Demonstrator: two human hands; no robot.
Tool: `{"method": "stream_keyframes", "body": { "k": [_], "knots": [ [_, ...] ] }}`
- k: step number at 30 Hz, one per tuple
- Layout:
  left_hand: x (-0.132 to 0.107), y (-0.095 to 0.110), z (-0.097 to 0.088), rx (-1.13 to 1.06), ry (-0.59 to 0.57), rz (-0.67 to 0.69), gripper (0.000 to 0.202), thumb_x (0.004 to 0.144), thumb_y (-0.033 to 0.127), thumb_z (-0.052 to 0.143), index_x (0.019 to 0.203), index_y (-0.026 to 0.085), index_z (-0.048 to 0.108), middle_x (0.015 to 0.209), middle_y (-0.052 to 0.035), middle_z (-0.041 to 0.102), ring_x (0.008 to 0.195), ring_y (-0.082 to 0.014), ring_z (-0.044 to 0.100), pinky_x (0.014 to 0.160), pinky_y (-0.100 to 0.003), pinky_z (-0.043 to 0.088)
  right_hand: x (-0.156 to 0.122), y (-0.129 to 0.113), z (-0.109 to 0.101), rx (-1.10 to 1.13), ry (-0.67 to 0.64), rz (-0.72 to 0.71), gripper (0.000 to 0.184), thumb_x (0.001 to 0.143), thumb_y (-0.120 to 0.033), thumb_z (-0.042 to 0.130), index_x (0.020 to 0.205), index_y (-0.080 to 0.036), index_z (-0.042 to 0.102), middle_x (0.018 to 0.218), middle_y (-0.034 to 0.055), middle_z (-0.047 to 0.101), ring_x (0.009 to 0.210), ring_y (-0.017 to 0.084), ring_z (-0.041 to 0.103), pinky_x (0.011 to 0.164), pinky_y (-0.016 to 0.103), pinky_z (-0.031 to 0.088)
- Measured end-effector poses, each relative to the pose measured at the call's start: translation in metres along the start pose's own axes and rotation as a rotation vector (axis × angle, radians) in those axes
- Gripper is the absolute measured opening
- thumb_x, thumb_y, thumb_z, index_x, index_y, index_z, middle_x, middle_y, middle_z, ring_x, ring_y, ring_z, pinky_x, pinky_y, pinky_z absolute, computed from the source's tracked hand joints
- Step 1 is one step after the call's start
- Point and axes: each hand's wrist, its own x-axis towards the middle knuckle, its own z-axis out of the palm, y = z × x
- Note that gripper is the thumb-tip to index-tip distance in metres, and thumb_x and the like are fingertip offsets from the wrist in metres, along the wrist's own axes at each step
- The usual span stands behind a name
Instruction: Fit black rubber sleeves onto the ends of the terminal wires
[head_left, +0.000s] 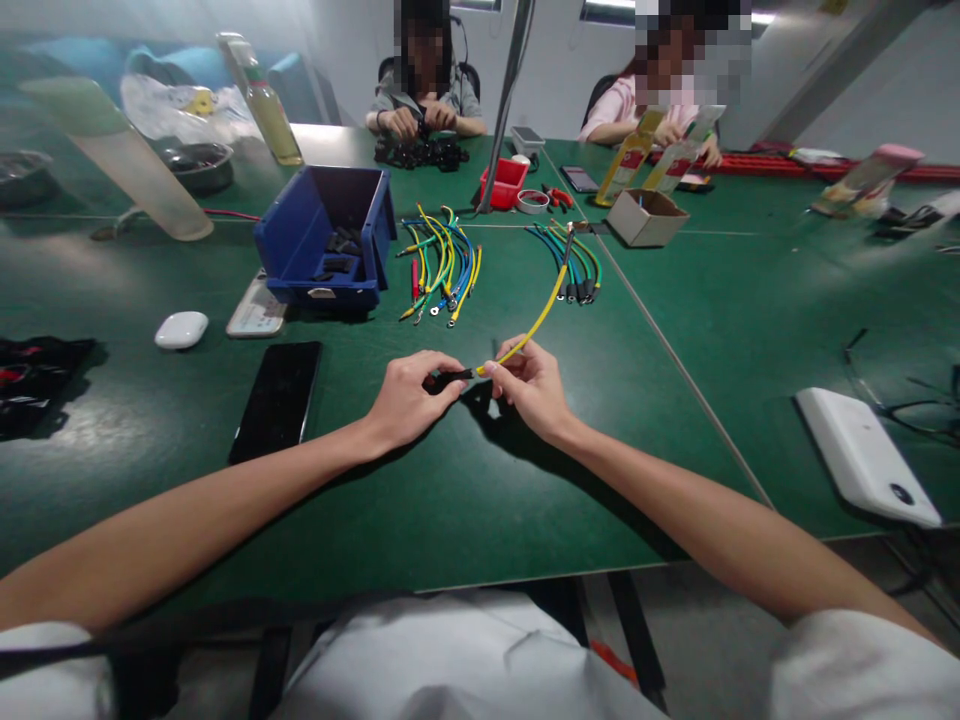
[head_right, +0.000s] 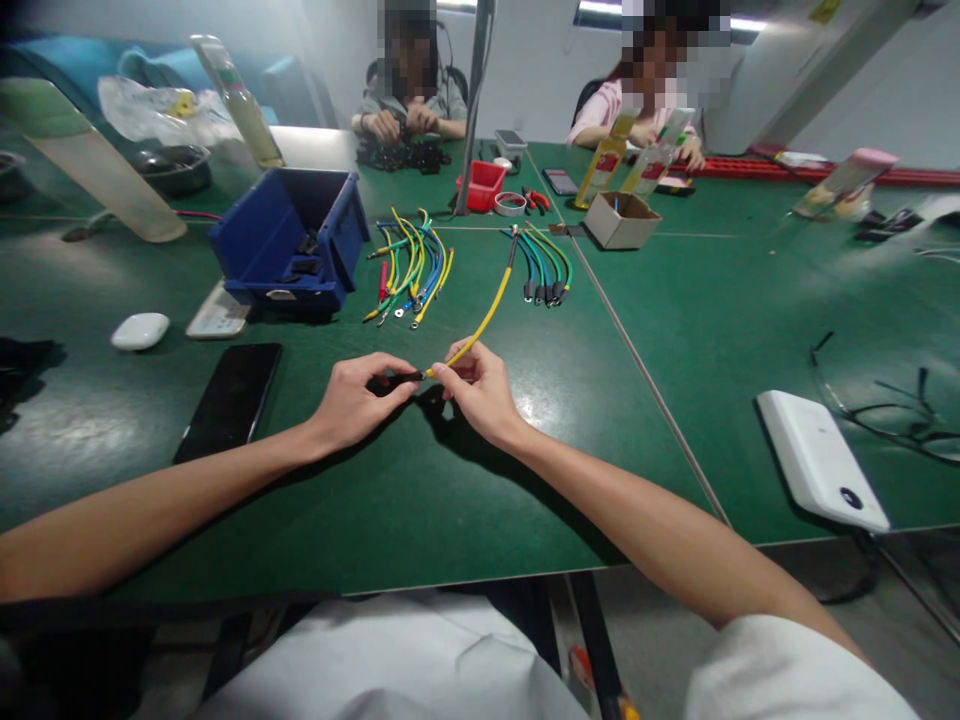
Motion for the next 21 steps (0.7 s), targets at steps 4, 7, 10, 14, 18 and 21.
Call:
{"method": "stream_keyframes", "body": {
  "k": [4,7,10,14,18,21],
  "knots": [
    [-0.0001,0.0002,-0.0002,-0.001,0.005,0.01,0.01,0.083,0.024,0.067,0.089,0.018,0.071,0.087,-0.0023,0.073,0.077,-0.015,0.065,0.069,-0.026,0.048,0.0004,-0.0003,0.0003,-0.003,0.001,-0.002,0.031,0.076,-0.039,0.071,0.085,-0.021,0.048,0.062,-0.0061,0.057,0.047,0.007,0.05,0.043,0.019,0.038],
    [-0.0003,0.0007,-0.0003,0.0,0.007,0.014,0.01,0.083,0.024,0.066,0.089,0.018,0.071,0.087,-0.0026,0.073,0.077,-0.0152,0.065,0.069,-0.027,0.048,0.0006,-0.0002,0.0004,0.004,0.001,-0.001,0.031,0.076,-0.038,0.072,0.085,-0.02,0.048,0.062,-0.0063,0.056,0.047,0.007,0.05,0.043,0.019,0.038],
    [-0.0005,0.001,-0.0006,0.005,0.01,0.014,0.01,0.084,0.024,0.065,0.089,0.018,0.071,0.087,-0.0031,0.073,0.077,-0.0156,0.065,0.069,-0.027,0.049,0.0006,-0.0004,0.0003,0.016,0.001,0.002,0.03,0.075,-0.037,0.072,0.084,-0.02,0.049,0.062,-0.0062,0.056,0.047,0.007,0.05,0.043,0.02,0.039],
    [-0.0007,0.0009,-0.0007,0.009,0.006,0.021,0.012,0.085,0.027,0.064,0.089,0.018,0.071,0.087,-0.0037,0.073,0.077,-0.016,0.065,0.07,-0.028,0.049,0.0005,-0.0008,0.0,0.008,0.007,0.022,0.031,0.074,-0.038,0.073,0.083,-0.02,0.05,0.063,-0.0056,0.056,0.048,0.007,0.05,0.043,0.02,0.04],
    [-0.0011,0.001,-0.0005,0.011,0.016,0.02,0.013,0.084,0.028,0.064,0.089,0.018,0.071,0.087,-0.0043,0.073,0.076,-0.0163,0.065,0.069,-0.028,0.05,0.0008,-0.0005,-0.0002,0.006,0.01,0.029,0.032,0.073,-0.04,0.074,0.083,-0.02,0.05,0.063,-0.0053,0.056,0.049,0.007,0.051,0.043,0.02,0.04],
    [-0.0012,0.0014,-0.0005,0.01,0.021,0.02,0.012,0.084,0.027,0.065,0.089,0.018,0.071,0.087,-0.0039,0.073,0.075,-0.0156,0.065,0.069,-0.027,0.049,0.0012,-0.0003,-0.0001,0.023,0.008,0.024,0.032,0.073,-0.039,0.074,0.082,-0.02,0.051,0.062,-0.0055,0.056,0.048,0.007,0.05,0.043,0.02,0.04]
  ]
}}
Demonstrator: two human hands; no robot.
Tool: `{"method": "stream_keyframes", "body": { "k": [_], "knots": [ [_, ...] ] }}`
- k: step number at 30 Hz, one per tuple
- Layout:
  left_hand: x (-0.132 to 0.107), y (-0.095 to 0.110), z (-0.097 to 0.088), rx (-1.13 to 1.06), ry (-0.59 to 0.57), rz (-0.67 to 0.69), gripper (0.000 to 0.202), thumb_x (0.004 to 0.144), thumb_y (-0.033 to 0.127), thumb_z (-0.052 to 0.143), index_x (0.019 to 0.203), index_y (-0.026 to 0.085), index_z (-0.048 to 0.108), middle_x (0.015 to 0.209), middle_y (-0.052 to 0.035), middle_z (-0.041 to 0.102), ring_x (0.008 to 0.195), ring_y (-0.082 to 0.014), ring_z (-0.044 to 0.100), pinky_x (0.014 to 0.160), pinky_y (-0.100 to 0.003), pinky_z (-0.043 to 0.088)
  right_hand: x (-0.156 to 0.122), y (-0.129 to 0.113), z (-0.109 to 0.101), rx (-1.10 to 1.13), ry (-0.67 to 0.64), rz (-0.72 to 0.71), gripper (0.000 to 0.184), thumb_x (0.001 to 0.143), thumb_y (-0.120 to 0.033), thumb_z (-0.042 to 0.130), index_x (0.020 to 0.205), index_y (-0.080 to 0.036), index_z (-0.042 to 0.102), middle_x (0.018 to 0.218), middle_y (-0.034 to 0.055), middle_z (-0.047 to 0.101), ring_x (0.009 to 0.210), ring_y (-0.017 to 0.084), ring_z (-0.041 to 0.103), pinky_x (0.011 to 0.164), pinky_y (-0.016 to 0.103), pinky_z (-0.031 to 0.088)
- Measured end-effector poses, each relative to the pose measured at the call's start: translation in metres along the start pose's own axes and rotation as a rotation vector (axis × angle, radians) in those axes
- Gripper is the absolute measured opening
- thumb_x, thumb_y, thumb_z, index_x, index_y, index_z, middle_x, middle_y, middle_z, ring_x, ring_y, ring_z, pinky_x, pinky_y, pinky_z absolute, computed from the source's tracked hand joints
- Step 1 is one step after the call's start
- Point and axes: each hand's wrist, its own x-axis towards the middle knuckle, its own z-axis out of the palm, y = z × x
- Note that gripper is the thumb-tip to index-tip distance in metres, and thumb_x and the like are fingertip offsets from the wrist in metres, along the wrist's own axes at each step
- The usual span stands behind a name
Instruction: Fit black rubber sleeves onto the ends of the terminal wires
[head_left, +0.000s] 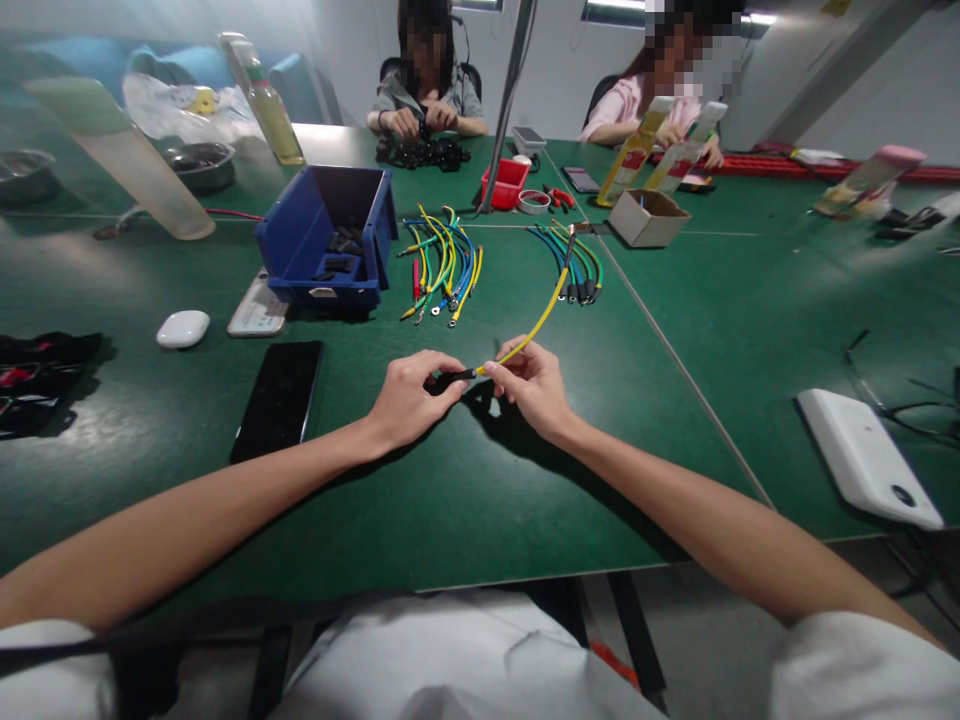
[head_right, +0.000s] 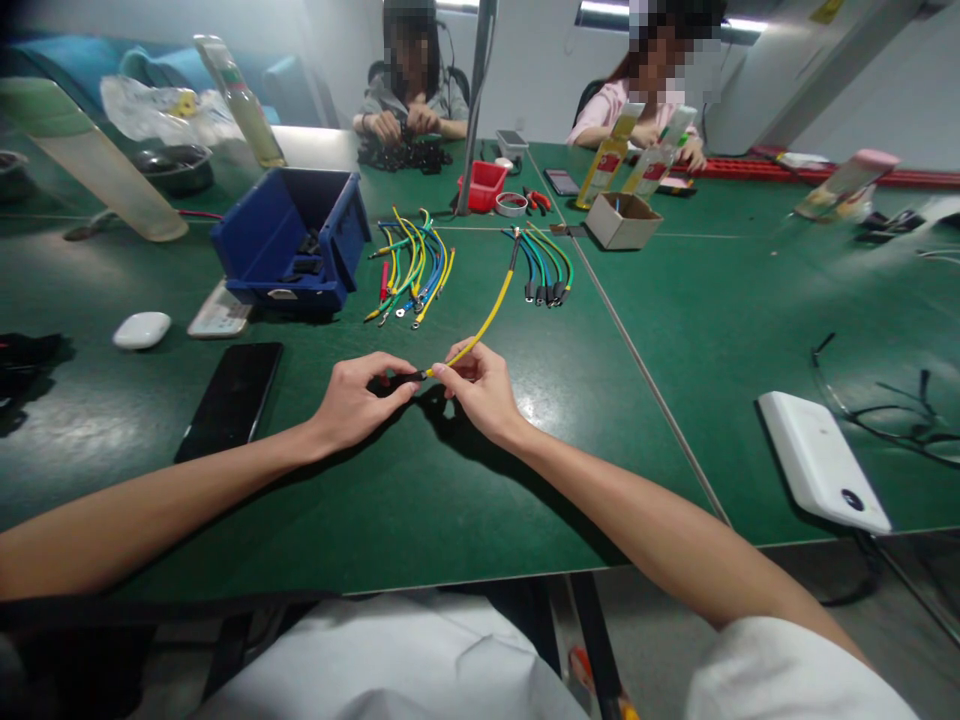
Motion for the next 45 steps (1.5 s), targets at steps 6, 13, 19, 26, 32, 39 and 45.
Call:
{"method": "stream_keyframes", "body": {
  "k": [6,13,19,26,32,39,45],
  "knots": [
    [0.0001,-0.0001,-0.0001,-0.003,-0.007,0.008,0.011,0.084,0.026,0.065,0.089,0.017,0.071,0.087,-0.0036,0.073,0.076,-0.0156,0.065,0.069,-0.027,0.049,0.0003,-0.0001,0.0002,0.02,-0.01,-0.013,0.031,0.073,-0.037,0.075,0.081,-0.019,0.051,0.061,-0.0059,0.056,0.046,0.006,0.05,0.042,0.02,0.04],
    [0.0002,0.0004,-0.0005,0.021,-0.013,0.005,0.009,0.084,0.024,0.065,0.088,0.018,0.07,0.086,-0.0035,0.072,0.075,-0.0161,0.064,0.071,-0.028,0.049,-0.001,0.0001,0.0008,-0.014,-0.001,0.013,0.034,0.072,-0.041,0.076,0.082,-0.02,0.051,0.063,-0.0053,0.057,0.048,0.007,0.051,0.043,0.02,0.041],
    [0.0002,0.0001,-0.0003,0.03,-0.012,0.011,0.009,0.083,0.024,0.064,0.087,0.018,0.07,0.085,-0.0034,0.072,0.076,-0.0161,0.064,0.072,-0.029,0.05,-0.002,0.0004,0.0012,-0.026,-0.004,0.004,0.032,0.073,-0.04,0.075,0.082,-0.02,0.051,0.065,-0.0048,0.058,0.049,0.007,0.052,0.044,0.02,0.042],
    [-0.0002,-0.0004,0.0,0.035,-0.014,0.016,0.01,0.084,0.024,0.063,0.088,0.018,0.069,0.086,-0.0041,0.072,0.077,-0.0168,0.065,0.073,-0.029,0.05,-0.0026,0.0007,0.0006,-0.035,-0.005,-0.014,0.032,0.073,-0.038,0.076,0.082,-0.02,0.052,0.066,-0.0049,0.058,0.051,0.007,0.052,0.047,0.021,0.044],
    [-0.0002,-0.0006,0.0003,0.042,-0.015,0.017,0.009,0.084,0.024,0.064,0.087,0.018,0.069,0.086,-0.0036,0.072,0.076,-0.0165,0.064,0.072,-0.029,0.05,-0.0024,0.0005,0.0013,-0.024,-0.003,-0.012,0.032,0.072,-0.038,0.076,0.081,-0.021,0.052,0.065,-0.0052,0.057,0.05,0.007,0.052,0.046,0.021,0.045],
    [0.0,0.0003,-0.0003,0.042,-0.018,0.016,0.009,0.083,0.025,0.064,0.087,0.018,0.069,0.085,-0.0038,0.072,0.077,-0.017,0.065,0.073,-0.03,0.05,-0.0022,0.0011,0.0017,-0.024,-0.006,0.0,0.034,0.071,-0.041,0.077,0.081,-0.021,0.051,0.065,-0.0051,0.057,0.051,0.008,0.052,0.047,0.022,0.047],
    [-0.0001,0.0003,-0.0003,0.032,-0.014,0.019,0.007,0.083,0.023,0.065,0.086,0.018,0.069,0.086,-0.0029,0.072,0.076,-0.0161,0.064,0.073,-0.029,0.05,-0.0022,0.0013,0.0013,-0.02,-0.015,-0.004,0.033,0.071,-0.039,0.077,0.082,-0.021,0.052,0.065,-0.0054,0.056,0.05,0.007,0.051,0.047,0.021,0.046]
  ]
}}
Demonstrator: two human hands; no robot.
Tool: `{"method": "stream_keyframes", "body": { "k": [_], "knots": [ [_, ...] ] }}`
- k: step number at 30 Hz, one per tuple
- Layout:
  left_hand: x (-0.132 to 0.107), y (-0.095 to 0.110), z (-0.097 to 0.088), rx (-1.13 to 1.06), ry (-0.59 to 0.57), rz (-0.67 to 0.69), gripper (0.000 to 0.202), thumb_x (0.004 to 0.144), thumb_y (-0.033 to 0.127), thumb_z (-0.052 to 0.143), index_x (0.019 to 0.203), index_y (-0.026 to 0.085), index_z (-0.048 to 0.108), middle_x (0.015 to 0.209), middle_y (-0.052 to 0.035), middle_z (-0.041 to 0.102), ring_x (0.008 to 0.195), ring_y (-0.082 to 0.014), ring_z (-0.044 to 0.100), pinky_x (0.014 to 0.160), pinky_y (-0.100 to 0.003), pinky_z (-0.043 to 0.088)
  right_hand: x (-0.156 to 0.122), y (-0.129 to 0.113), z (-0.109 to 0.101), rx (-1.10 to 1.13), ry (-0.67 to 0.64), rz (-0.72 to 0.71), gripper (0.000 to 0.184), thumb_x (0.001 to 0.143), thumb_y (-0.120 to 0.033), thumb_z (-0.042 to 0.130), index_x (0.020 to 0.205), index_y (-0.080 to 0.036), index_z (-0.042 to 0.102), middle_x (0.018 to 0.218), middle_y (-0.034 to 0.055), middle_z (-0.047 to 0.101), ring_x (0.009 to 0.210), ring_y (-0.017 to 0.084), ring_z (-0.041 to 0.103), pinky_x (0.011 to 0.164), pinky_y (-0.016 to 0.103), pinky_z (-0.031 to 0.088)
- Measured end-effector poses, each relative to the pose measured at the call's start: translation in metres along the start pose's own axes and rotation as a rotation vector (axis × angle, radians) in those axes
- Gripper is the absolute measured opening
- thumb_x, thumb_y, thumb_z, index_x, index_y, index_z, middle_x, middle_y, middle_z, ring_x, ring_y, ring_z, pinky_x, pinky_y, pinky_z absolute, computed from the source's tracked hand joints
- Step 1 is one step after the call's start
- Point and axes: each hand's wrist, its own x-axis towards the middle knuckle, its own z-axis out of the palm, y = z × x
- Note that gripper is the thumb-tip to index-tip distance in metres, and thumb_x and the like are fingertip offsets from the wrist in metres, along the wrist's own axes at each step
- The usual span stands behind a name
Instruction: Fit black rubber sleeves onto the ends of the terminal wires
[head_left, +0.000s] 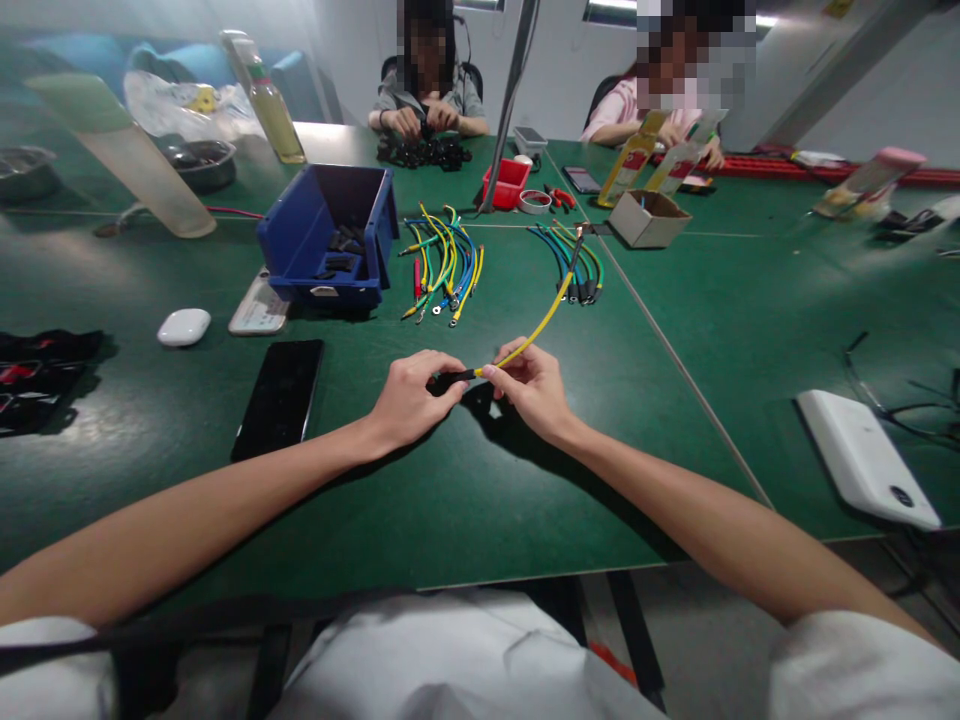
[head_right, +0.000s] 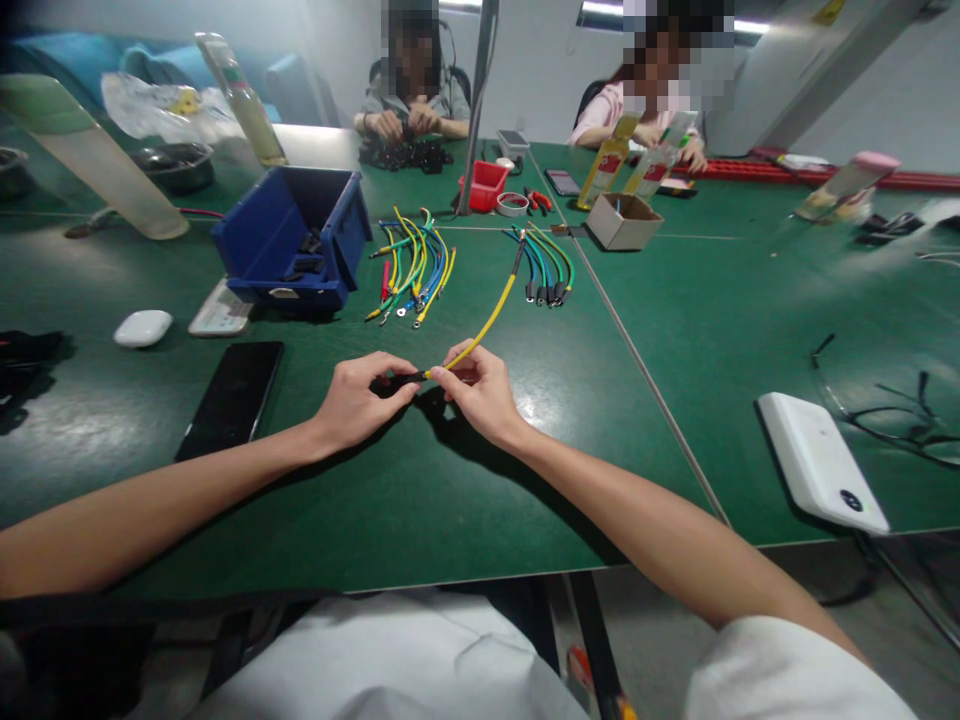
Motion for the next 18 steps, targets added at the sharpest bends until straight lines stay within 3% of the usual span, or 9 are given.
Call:
{"method": "stream_keyframes", "body": {
  "k": [18],
  "knots": [
    [0.0002,-0.0011,0.0005,0.003,0.001,0.035,0.008,0.083,0.022,0.066,0.087,0.017,0.069,0.086,-0.0036,0.072,0.076,-0.0158,0.064,0.074,-0.029,0.05,0.0006,0.0032,-0.0003,-0.003,-0.026,-0.006,0.032,0.071,-0.038,0.077,0.08,-0.02,0.053,0.065,-0.0051,0.058,0.051,0.007,0.053,0.047,0.02,0.047]
  ]
}}
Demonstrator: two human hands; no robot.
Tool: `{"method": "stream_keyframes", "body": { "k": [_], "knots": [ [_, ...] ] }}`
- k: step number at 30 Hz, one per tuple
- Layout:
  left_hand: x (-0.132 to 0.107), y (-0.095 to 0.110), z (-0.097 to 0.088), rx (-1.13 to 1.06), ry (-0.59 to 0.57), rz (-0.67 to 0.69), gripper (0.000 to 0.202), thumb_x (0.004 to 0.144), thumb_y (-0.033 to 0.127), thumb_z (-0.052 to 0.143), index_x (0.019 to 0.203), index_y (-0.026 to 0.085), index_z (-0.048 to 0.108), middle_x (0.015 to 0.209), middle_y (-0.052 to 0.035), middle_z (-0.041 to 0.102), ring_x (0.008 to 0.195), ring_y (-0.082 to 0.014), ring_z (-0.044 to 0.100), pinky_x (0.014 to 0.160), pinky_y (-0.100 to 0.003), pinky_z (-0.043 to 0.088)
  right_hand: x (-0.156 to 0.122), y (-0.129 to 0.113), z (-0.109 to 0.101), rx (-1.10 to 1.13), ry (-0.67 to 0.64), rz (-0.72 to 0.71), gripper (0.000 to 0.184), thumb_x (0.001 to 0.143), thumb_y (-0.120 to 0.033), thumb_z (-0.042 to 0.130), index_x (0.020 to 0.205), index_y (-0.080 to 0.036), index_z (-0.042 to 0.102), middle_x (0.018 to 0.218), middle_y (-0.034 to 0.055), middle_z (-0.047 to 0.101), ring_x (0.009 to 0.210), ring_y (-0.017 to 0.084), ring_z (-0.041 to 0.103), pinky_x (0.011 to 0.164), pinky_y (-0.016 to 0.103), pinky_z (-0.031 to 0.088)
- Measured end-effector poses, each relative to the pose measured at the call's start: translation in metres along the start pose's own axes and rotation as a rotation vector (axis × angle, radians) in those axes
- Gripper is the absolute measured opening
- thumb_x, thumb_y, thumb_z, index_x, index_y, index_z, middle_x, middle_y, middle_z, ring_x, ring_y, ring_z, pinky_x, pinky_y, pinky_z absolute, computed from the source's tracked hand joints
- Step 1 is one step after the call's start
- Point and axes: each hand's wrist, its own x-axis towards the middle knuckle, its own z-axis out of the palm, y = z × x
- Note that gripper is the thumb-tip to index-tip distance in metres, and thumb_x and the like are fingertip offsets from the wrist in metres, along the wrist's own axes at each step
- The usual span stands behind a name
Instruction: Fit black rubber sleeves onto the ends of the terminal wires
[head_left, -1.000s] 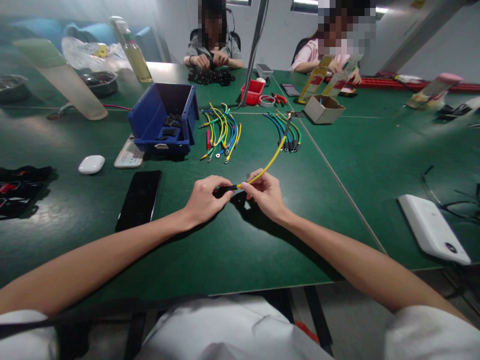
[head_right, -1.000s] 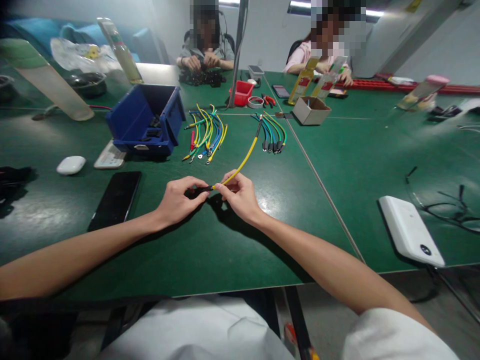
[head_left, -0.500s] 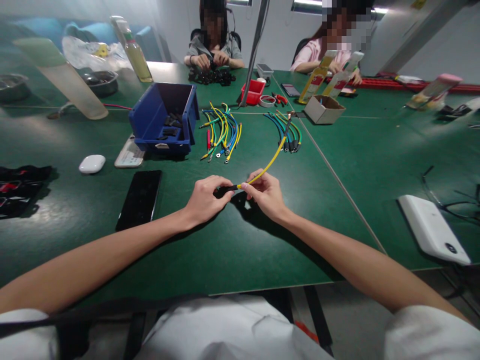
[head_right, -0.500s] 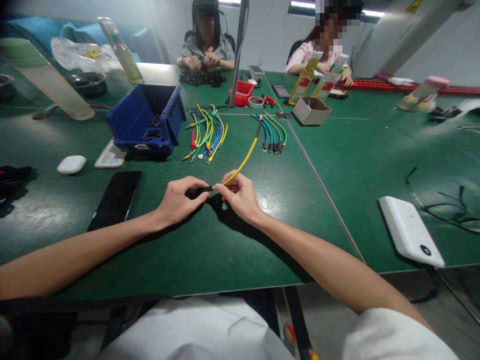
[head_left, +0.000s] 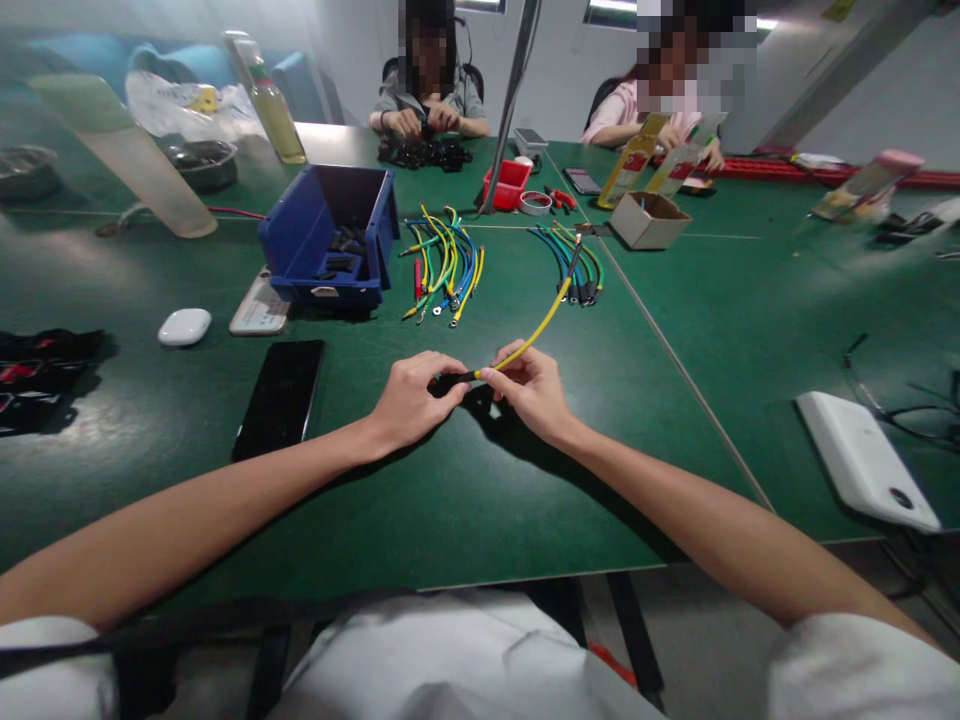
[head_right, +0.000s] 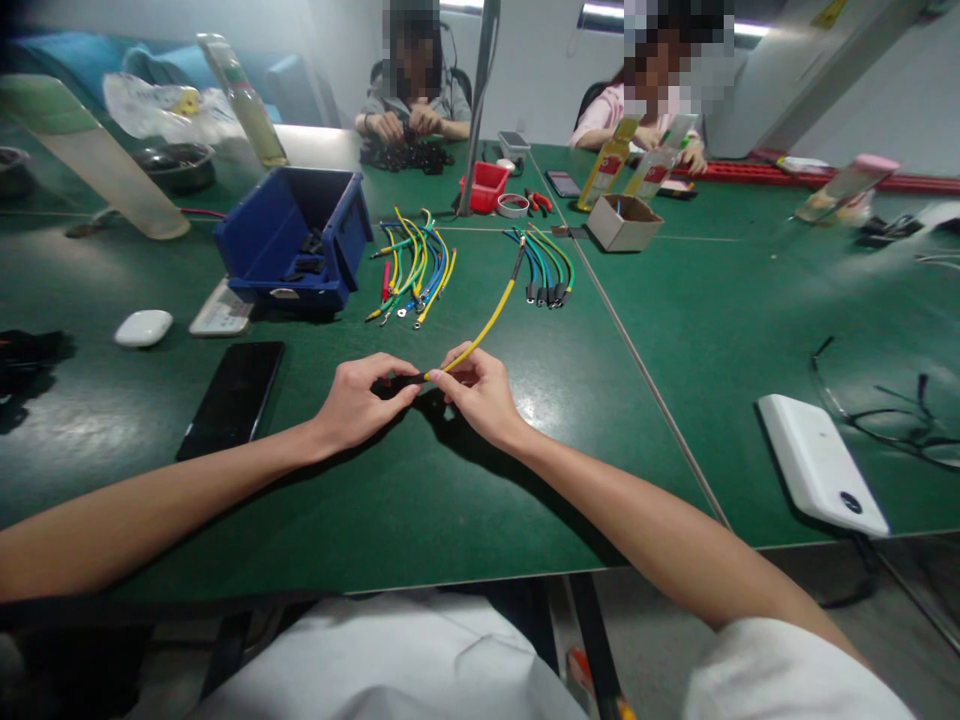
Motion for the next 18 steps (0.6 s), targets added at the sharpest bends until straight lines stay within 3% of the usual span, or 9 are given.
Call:
{"method": "stream_keyframes", "body": {
  "k": [18],
  "knots": [
    [-0.0002,-0.0009,0.0003,-0.006,0.006,0.017,0.007,0.083,0.022,0.066,0.087,0.017,0.069,0.085,-0.0032,0.072,0.074,-0.0152,0.064,0.073,-0.028,0.05,0.0006,0.0029,-0.0007,-0.029,0.004,-0.002,0.027,0.071,-0.034,0.078,0.08,-0.019,0.057,0.067,-0.0033,0.06,0.055,0.009,0.056,0.049,0.021,0.049]
  ]
}}
